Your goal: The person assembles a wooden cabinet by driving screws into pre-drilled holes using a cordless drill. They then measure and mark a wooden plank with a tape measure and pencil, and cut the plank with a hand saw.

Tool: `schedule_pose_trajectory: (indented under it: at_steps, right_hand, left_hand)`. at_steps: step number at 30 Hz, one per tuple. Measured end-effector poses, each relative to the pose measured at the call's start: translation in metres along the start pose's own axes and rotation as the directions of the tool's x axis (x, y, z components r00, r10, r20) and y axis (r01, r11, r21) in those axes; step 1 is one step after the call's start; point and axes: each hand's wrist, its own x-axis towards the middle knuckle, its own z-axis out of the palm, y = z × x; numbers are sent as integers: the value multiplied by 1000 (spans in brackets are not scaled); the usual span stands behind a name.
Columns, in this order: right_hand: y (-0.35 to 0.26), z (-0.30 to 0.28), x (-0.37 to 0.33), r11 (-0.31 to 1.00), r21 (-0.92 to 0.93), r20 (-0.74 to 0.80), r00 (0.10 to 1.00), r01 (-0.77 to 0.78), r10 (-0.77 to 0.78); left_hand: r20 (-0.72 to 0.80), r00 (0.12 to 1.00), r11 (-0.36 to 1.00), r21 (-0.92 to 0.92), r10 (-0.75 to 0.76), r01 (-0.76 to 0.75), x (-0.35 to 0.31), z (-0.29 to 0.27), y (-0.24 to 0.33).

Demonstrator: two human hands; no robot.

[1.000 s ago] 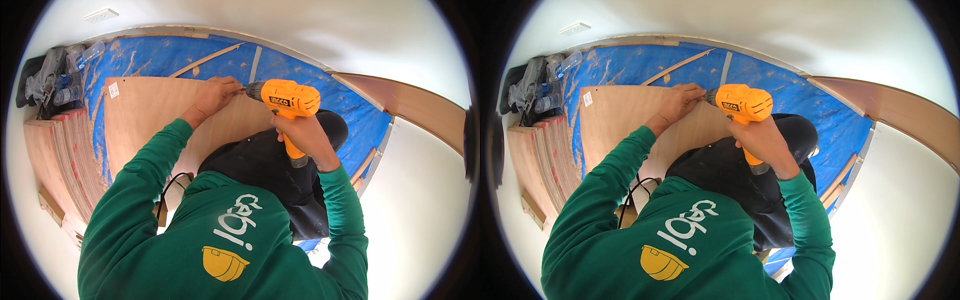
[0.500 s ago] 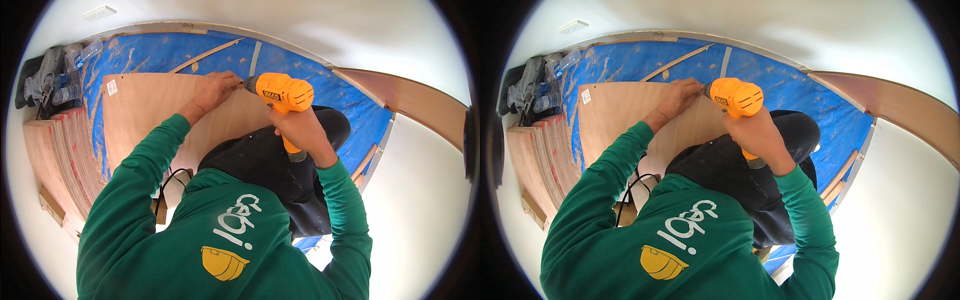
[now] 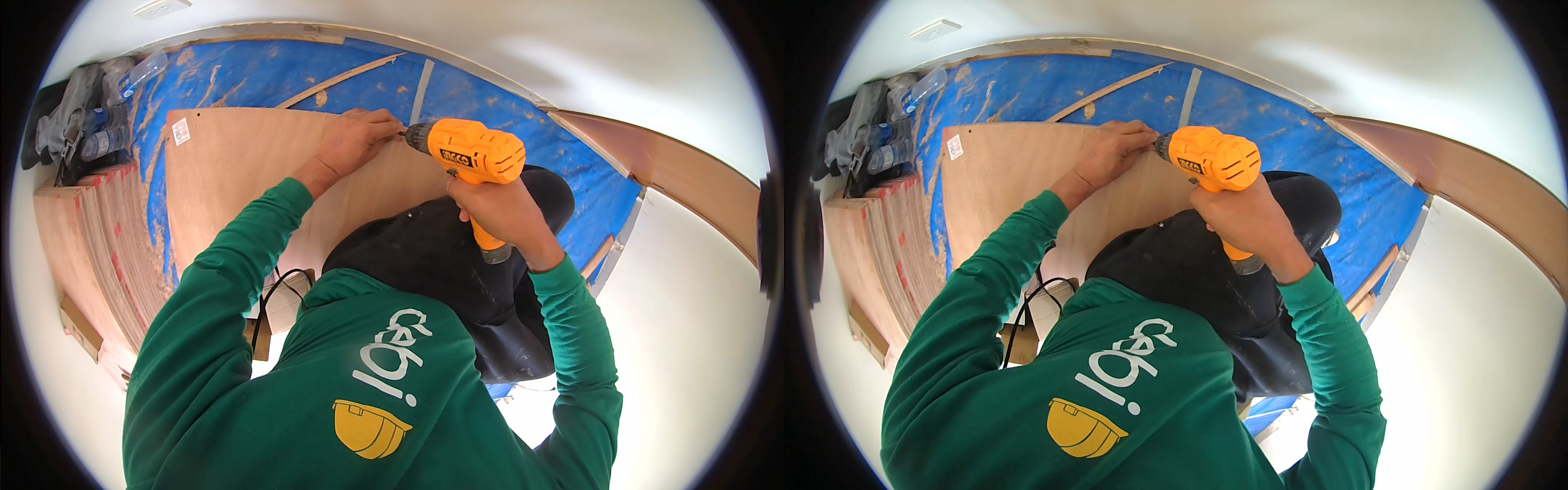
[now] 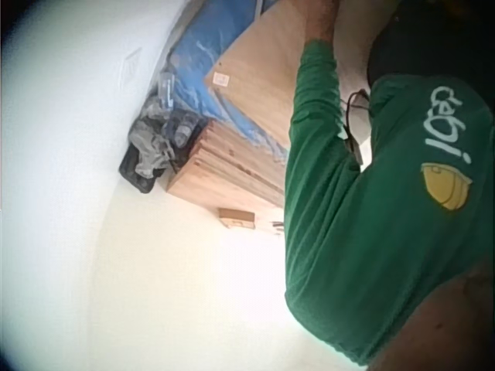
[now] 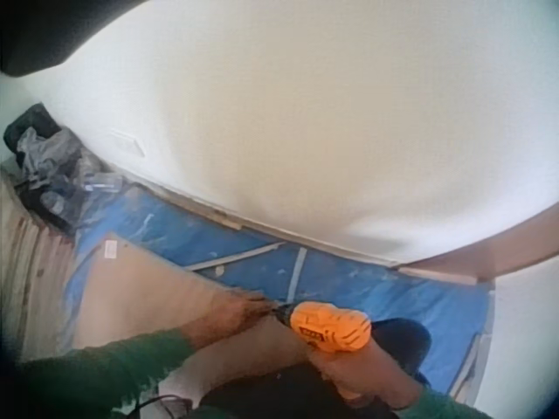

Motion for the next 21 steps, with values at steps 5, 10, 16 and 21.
schedule_pose_trajectory:
  at_steps: [5,10,16,21]
  right_hand:
    - [4,3,-1,999,39,-12,1000,17,-17]
    - [6,6,2,999,44,-8,1000,28,-27]
    - [5,2,6,999,31,23,1000,11,-12]
    - [-4,2,10,998,-51,34,999,23,-21]
  left_hand:
    - [55,998,999,-14,-31,31,-2,3,-3]
    - [59,998,999,9,-34,34,-2,-1,0]
    - [18,1000,999,23,-24,23,0,0,-1]
    - [203,967,984,-55,-157,171,2,-15,-11]
